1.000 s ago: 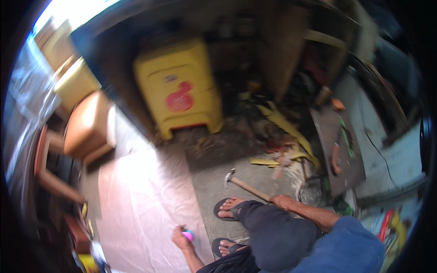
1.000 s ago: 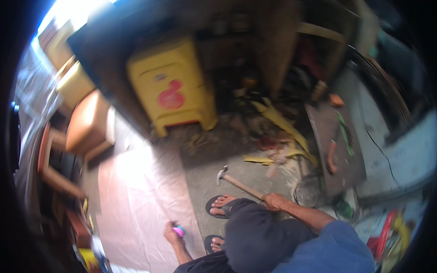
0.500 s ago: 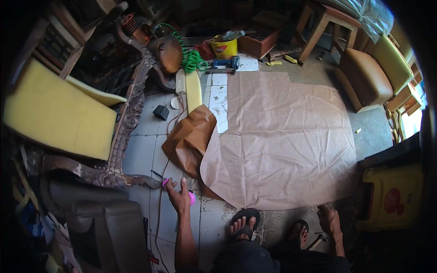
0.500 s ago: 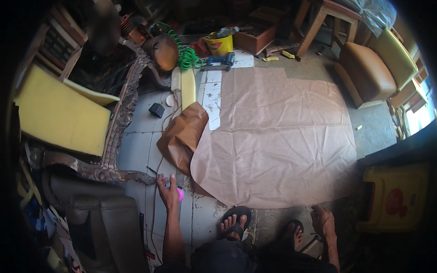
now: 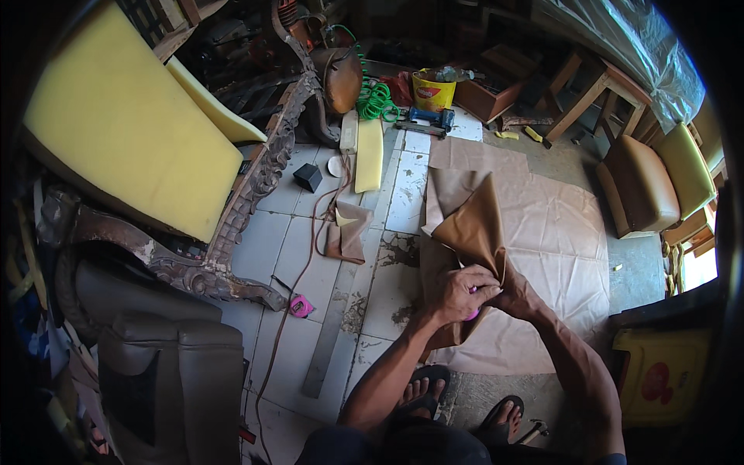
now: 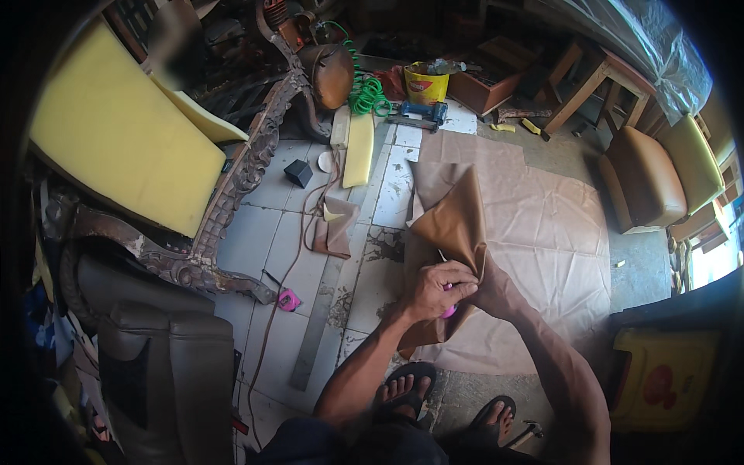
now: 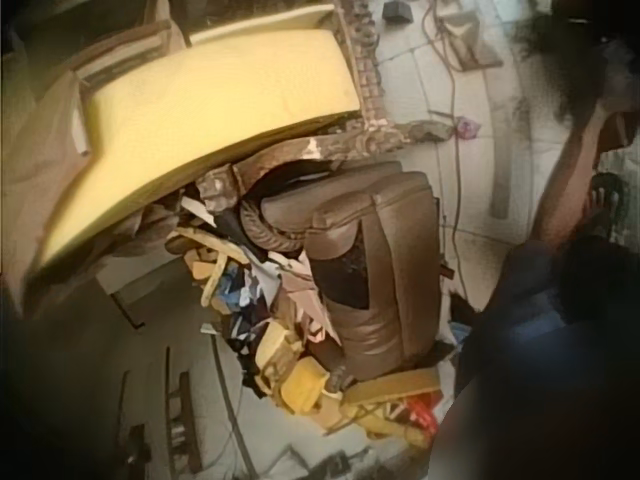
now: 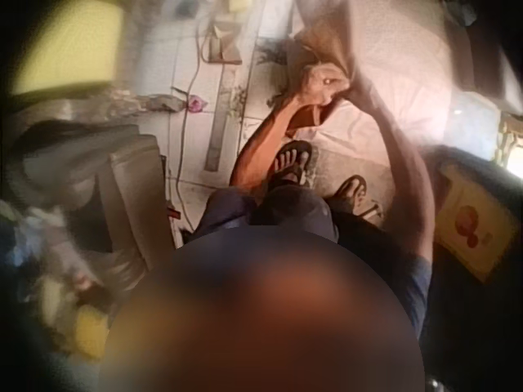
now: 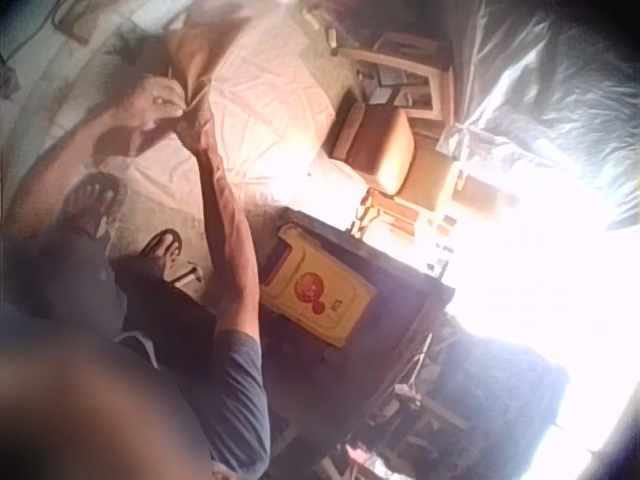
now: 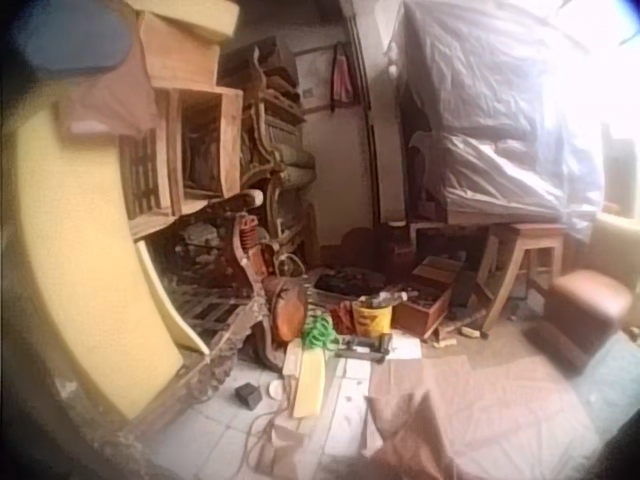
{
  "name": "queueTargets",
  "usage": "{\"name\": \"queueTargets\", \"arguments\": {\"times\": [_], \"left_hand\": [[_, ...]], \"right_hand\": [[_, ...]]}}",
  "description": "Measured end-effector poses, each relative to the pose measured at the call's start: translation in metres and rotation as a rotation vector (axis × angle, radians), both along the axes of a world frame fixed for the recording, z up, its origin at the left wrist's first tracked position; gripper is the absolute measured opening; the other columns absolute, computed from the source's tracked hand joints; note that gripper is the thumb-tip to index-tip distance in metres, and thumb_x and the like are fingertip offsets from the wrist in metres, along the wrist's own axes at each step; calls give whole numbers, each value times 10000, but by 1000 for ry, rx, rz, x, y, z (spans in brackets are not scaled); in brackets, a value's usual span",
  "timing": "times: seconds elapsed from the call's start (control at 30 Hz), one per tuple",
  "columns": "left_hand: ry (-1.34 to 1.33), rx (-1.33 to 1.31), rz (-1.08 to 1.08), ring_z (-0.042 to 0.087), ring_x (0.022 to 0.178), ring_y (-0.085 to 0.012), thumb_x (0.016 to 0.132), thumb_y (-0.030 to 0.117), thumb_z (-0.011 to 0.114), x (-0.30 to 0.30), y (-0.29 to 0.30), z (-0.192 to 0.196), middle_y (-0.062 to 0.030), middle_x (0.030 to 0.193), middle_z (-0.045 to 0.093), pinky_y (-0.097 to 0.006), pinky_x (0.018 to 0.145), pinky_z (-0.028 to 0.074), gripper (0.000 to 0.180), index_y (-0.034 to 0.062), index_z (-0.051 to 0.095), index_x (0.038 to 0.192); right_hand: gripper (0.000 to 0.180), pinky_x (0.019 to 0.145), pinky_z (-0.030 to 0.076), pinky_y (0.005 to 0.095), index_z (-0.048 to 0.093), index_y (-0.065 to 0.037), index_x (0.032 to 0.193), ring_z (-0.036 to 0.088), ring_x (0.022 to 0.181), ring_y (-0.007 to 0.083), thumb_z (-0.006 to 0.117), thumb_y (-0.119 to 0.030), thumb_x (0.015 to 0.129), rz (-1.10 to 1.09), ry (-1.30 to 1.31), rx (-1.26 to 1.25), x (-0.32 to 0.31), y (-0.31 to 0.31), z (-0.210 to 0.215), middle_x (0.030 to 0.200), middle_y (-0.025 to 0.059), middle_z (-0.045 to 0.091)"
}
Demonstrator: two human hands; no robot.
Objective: The person measures and marks a large sheet of light brown fabric on the floor using a tape measure and pencil. They cut the fabric with scissors, then drape and trim it over a chair seat to fit the cushion. The person continues cutting and adjusting the fabric to cover the chair.
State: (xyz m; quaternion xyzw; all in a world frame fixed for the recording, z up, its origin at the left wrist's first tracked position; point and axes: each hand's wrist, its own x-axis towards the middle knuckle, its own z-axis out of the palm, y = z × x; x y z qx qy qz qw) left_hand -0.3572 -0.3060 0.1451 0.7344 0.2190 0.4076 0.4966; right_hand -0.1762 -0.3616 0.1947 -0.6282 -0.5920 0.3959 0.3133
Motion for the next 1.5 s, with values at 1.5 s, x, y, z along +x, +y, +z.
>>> {"name": "queueTargets", "arguments": {"times": [1.5], "left_hand": [[1262,-661,1083,707,897,-389,894,358,741,-331,-283,-50,-165,946,722,-512,786,546,310,69,687,992]], "right_hand": [[386,820,564,361,673,-23,1277,738,948,249,700,-183,927,598,-26,-243,-143,3,23,1057,168,756]]}}
